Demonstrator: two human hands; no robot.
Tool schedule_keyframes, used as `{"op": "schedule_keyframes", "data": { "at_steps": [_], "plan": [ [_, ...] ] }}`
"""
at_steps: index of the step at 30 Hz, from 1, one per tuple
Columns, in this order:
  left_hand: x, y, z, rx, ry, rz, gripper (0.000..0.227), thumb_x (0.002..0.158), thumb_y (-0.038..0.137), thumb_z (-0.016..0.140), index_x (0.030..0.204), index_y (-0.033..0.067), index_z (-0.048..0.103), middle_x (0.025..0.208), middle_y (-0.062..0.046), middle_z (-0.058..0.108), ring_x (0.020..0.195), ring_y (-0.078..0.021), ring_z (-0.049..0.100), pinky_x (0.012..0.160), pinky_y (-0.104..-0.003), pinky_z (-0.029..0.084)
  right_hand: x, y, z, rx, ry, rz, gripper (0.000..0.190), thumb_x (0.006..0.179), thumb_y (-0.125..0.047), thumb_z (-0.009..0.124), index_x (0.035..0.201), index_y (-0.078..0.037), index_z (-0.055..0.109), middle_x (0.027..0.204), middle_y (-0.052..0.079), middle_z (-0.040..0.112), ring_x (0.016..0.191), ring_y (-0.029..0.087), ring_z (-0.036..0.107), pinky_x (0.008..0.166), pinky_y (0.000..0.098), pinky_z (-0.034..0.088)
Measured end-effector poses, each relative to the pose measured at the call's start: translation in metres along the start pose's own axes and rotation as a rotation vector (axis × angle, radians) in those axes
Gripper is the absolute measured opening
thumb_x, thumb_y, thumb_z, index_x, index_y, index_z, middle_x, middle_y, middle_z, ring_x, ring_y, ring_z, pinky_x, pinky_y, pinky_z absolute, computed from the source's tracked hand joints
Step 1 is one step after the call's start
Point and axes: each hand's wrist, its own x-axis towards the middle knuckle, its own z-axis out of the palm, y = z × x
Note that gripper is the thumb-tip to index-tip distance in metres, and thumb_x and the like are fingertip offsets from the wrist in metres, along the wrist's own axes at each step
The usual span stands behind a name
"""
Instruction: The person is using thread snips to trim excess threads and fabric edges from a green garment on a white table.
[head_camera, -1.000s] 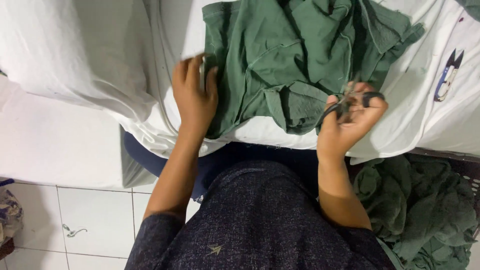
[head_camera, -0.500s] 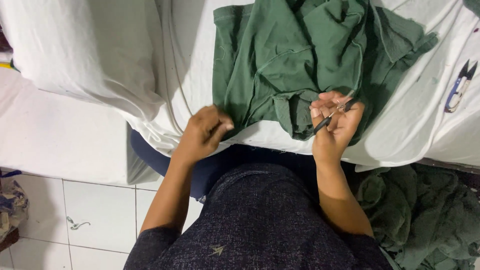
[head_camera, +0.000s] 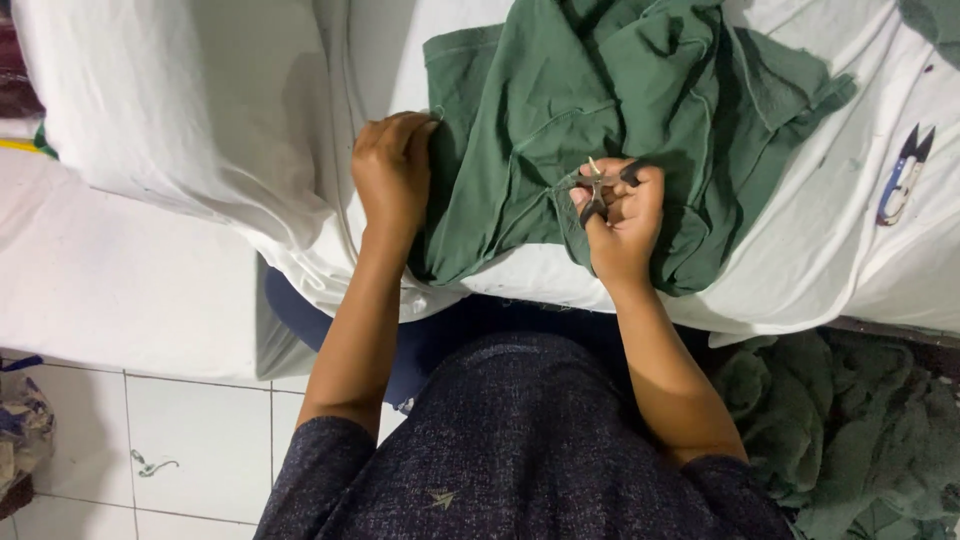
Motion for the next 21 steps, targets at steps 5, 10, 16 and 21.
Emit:
{"op": "schedule_keyframes", "data": {
  "at_steps": [5, 10, 16, 21],
  "plan": [
    [-0.033, -0.008, -0.042, -0.105, 0.006, -0.076, 0.008, 0.092, 0.002, 0.081, 0.091, 0.0072, 0.075, 0.081, -0.007, 0.076, 0.073, -0.0304, 0.072, 0.068, -0.039, 0.055, -0.002, -0.002, 0.000, 0.059, 0.010, 0.013, 0.039, 0.094, 0.007, 0.075, 0.116, -0.002, 0.044, 0.106, 0.020, 0.069, 0.090, 0.024, 0.073, 0.077, 0.0320, 0.058],
    [-0.041, 0.042, -0.117, -0.634, -0.467, -0.212, 0.016, 0.090, 0.019, 0.081, 0.080, 0.0088, 0.073, 0.075, -0.008, 0.073, 0.069, -0.0303, 0.069, 0.072, -0.040, 0.054, -0.001, 0.006, -0.002, 0.093, 0.034, 0.010, 0.041, 0.093, 0.004, 0.077, 0.116, -0.004, 0.044, 0.106, 0.020, 0.070, 0.090, 0.024, 0.073, 0.081, 0.0313, 0.058],
    [-0.039, 0.028, -0.077, -0.159, -0.220, -0.091, 0.015, 0.095, 0.021, 0.083, 0.090, 0.0107, 0.072, 0.073, -0.005, 0.066, 0.070, -0.0302, 0.066, 0.069, -0.040, 0.053, 0.001, 0.005, 0.001, 0.086, 0.027, -0.011, 0.040, 0.093, 0.005, 0.078, 0.117, -0.003, 0.046, 0.103, 0.020, 0.071, 0.089, 0.024, 0.073, 0.080, 0.0313, 0.057],
    [0.003, 0.024, -0.011, 0.067, -0.037, -0.066, 0.028, 0.092, 0.034, 0.082, 0.097, 0.0088, 0.070, 0.085, -0.007, 0.064, 0.076, -0.0296, 0.064, 0.065, -0.041, 0.051, -0.002, -0.001, 0.000, 0.095, -0.016, -0.015, 0.037, 0.097, 0.005, 0.071, 0.117, -0.007, 0.043, 0.108, 0.018, 0.063, 0.097, 0.025, 0.069, 0.089, 0.0357, 0.056]
  ]
}}
